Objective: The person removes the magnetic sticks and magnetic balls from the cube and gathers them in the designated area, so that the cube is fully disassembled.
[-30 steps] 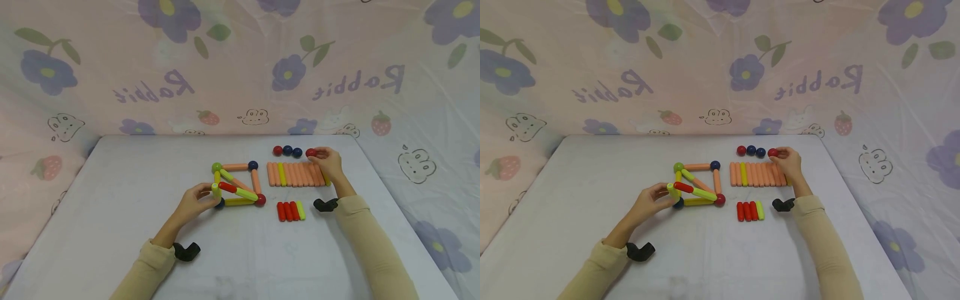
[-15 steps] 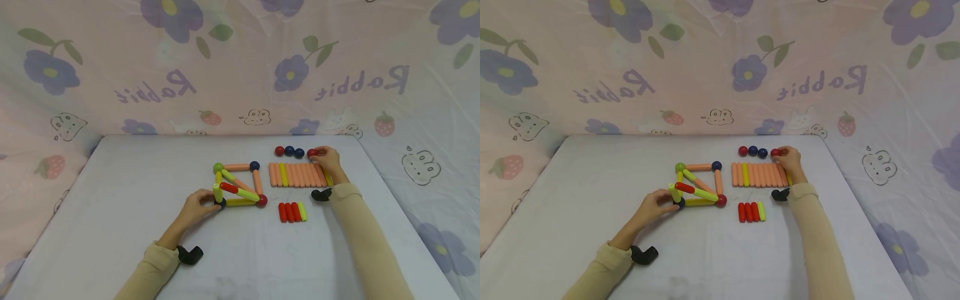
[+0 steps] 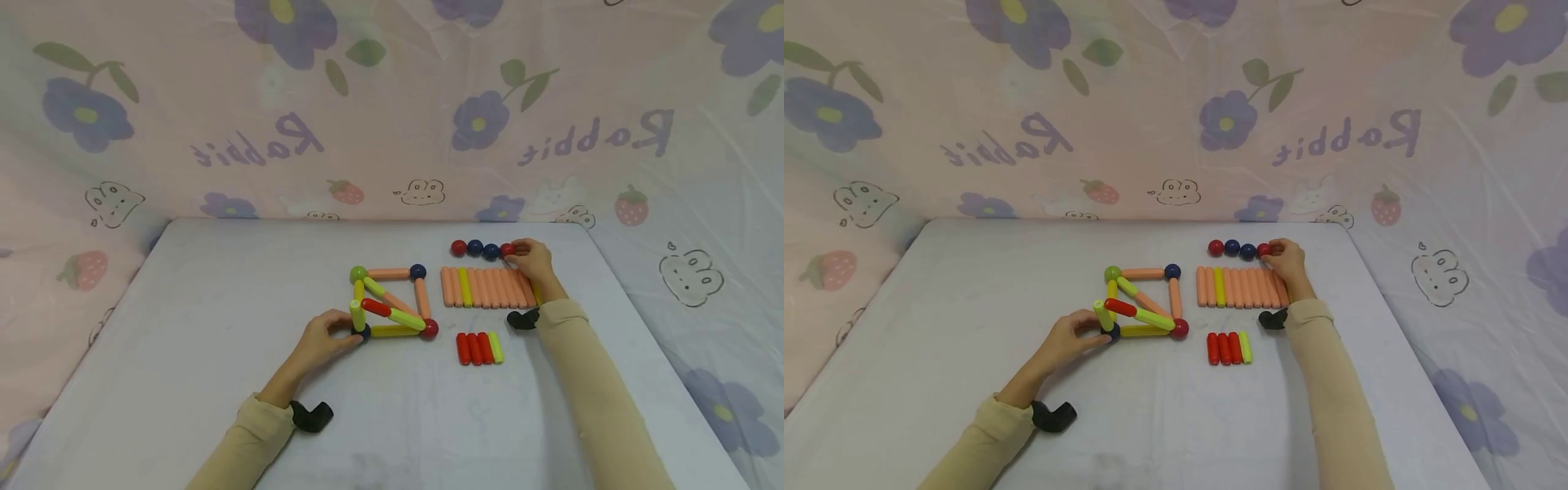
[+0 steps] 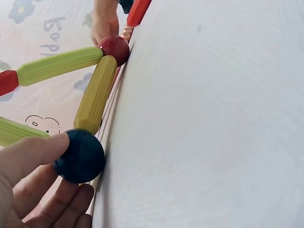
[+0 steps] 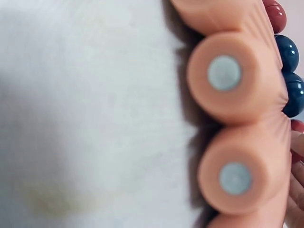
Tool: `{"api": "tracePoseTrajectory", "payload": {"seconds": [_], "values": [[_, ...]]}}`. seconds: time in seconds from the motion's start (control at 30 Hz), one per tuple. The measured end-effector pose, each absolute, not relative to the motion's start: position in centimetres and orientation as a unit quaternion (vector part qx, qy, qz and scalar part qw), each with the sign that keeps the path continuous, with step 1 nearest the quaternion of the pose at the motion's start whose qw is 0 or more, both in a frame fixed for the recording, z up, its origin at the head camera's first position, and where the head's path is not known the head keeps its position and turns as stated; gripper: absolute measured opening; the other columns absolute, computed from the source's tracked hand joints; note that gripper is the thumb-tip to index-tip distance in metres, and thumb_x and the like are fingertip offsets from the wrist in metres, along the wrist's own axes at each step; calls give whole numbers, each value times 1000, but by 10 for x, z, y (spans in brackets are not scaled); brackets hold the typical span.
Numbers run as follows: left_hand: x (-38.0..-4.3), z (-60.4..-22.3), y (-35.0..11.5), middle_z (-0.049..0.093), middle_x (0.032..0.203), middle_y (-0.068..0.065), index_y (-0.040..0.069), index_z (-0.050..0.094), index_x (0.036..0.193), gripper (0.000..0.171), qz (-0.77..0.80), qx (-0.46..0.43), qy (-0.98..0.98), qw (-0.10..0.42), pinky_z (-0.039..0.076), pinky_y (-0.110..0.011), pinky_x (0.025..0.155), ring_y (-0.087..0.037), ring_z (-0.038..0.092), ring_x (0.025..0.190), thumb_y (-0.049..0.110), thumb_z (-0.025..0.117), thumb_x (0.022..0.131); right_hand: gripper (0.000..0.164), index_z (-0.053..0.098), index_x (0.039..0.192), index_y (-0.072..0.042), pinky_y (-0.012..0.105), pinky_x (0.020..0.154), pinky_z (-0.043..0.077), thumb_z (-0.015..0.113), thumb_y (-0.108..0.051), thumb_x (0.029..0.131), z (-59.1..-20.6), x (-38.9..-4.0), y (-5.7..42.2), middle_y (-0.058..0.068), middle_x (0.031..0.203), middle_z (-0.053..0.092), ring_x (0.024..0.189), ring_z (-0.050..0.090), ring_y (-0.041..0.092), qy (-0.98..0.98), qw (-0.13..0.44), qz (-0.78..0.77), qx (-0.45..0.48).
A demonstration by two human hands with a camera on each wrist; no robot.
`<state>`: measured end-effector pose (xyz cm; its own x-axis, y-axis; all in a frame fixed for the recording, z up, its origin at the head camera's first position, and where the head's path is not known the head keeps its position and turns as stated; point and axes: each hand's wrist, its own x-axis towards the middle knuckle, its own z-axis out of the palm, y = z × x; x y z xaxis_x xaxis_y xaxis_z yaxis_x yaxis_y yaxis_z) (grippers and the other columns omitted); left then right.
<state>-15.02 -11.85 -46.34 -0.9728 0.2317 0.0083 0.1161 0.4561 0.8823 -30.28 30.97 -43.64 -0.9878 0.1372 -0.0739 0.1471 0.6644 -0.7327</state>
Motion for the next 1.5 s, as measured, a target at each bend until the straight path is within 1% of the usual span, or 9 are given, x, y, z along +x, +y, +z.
{"api": "tracePoseTrajectory", "payload": {"seconds": [0.13,0.3,0.5,0.6,0.73,0.8,0.97,1.33,1.5], "values": [[-151,-464,-117,68,113,-17,1,66,110,31,512,101,851,58,52,-45,100,-31,64,110,10,76,82,48,47,134,10,51,108,45,61,-8,92,-437,-303,310,34,132,54,124,53,44,911,7,-403,82],[-151,-464,-116,67,115,-17,0,65,112,34,512,97,851,61,52,-44,102,-32,63,112,10,76,81,50,44,138,7,51,110,44,60,-8,93,-436,-303,311,31,137,51,128,50,43,907,18,-408,100],[-152,-463,-115,67,116,-16,1,65,113,37,509,83,854,67,51,-44,103,-31,63,114,10,78,80,52,41,139,6,52,111,42,59,-8,93,-433,-299,315,31,141,47,130,47,44,910,24,-406,81],[-153,-464,-114,67,116,-17,0,65,113,37,510,84,853,67,50,-45,104,-32,63,114,11,78,80,52,43,138,7,51,107,47,60,-8,92,-433,-298,317,32,140,48,129,49,44,913,23,-402,72],[-153,-465,-114,67,116,-17,0,65,112,36,512,82,852,67,50,-45,103,-32,63,113,10,78,80,49,46,137,6,51,104,49,60,-7,92,-435,-301,317,32,138,50,127,51,43,914,22,-398,73],[-153,-465,-113,67,115,-17,0,65,111,36,514,85,851,66,51,-45,103,-32,64,113,10,78,79,48,46,136,6,52,108,46,60,-7,93,-436,-304,316,32,137,50,126,51,44,914,20,-398,77],[-153,-464,-112,68,114,-18,-1,66,111,36,517,88,849,67,51,-45,102,-32,64,112,10,78,79,47,48,136,5,51,111,42,61,-7,92,-436,-309,316,32,135,53,125,52,43,914,13,-396,83],[-151,-464,-113,67,115,-17,0,66,111,36,518,70,850,71,50,-44,104,-32,63,114,10,78,80,60,35,145,5,52,113,39,61,-6,92,-436,-308,315,31,144,44,134,45,44,901,21,-428,68],[-150,-464,-114,68,115,-17,0,66,111,35,518,73,850,67,51,-44,103,-32,64,113,10,78,79,58,36,143,6,53,111,41,61,-6,92,-428,-298,311,31,142,46,131,47,45,908,-7,-414,58]]}}
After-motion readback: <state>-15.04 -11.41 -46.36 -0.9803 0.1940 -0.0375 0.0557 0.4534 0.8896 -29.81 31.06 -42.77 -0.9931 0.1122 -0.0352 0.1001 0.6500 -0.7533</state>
